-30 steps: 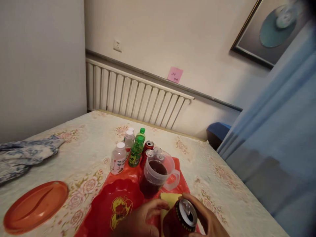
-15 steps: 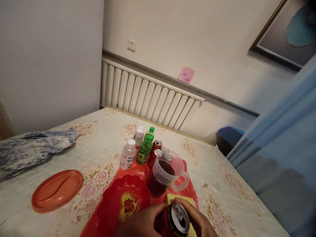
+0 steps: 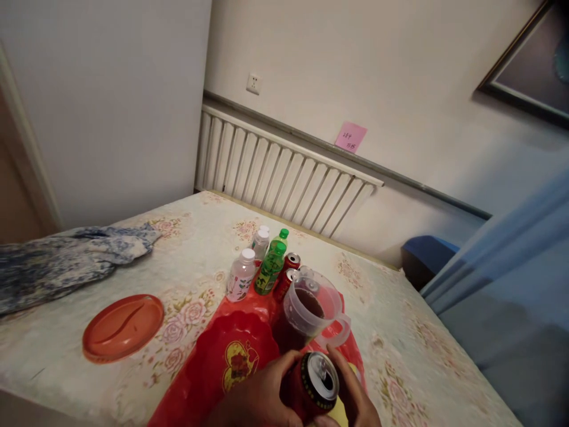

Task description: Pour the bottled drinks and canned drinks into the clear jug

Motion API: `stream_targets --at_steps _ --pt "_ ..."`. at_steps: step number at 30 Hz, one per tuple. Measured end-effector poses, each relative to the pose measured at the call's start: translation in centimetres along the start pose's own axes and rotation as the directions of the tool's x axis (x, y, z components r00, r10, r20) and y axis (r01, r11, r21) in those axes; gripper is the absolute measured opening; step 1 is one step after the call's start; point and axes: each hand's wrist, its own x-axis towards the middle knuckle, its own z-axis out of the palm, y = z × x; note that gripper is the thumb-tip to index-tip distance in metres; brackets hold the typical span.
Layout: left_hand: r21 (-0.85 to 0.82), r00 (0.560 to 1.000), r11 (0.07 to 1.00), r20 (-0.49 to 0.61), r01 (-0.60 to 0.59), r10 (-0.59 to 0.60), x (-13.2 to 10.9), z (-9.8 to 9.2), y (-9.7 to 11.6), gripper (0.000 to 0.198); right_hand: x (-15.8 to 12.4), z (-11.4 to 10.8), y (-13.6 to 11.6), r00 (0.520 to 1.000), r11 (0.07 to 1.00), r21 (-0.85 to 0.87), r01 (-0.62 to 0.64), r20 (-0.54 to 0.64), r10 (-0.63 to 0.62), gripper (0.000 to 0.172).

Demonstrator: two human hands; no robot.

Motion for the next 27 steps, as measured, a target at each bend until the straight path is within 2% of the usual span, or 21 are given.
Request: stream_targets --at_steps 3,8,17,21,27 --pt "-0.032 0.999 0.999 -0.039 -0.019 0.017 0.0 0.1 0.0 0.091 0.0 0.3 0.4 0.999 0.998 -0.043 0.039 -0.025 -0.040 0.093" --pt "-0.120 1.000 0.993 -0.025 -0.014 0.011 0.0 0.2 0.3 0.099 0.0 0.1 1.0 0.999 0.999 -0.025 0.033 0.014 -0.033 0.092" --pt "-0.118 0.998 0.992 -0.039 0.051 -0.056 -0.5 0.1 1.4 0.097 0.3 0.3 0.5 0.998 1.000 0.001 -0.022 0.063 0.022 0.097" --pt "-0.139 0.999 0.990 -0.025 0.032 -0.036 -0.5 0.1 1.8 0.089 0.1 0.4 0.3 0.998 0.999 0.033 -0.026 0.065 0.023 0.096" --pt "-0.110 0.999 0.994 -0.022 0.023 -0.026 -0.6 0.2 1.5 0.087 -0.3 0.0 1.3 0.999 1.000 0.018 -0.025 0.047 0.025 0.094"
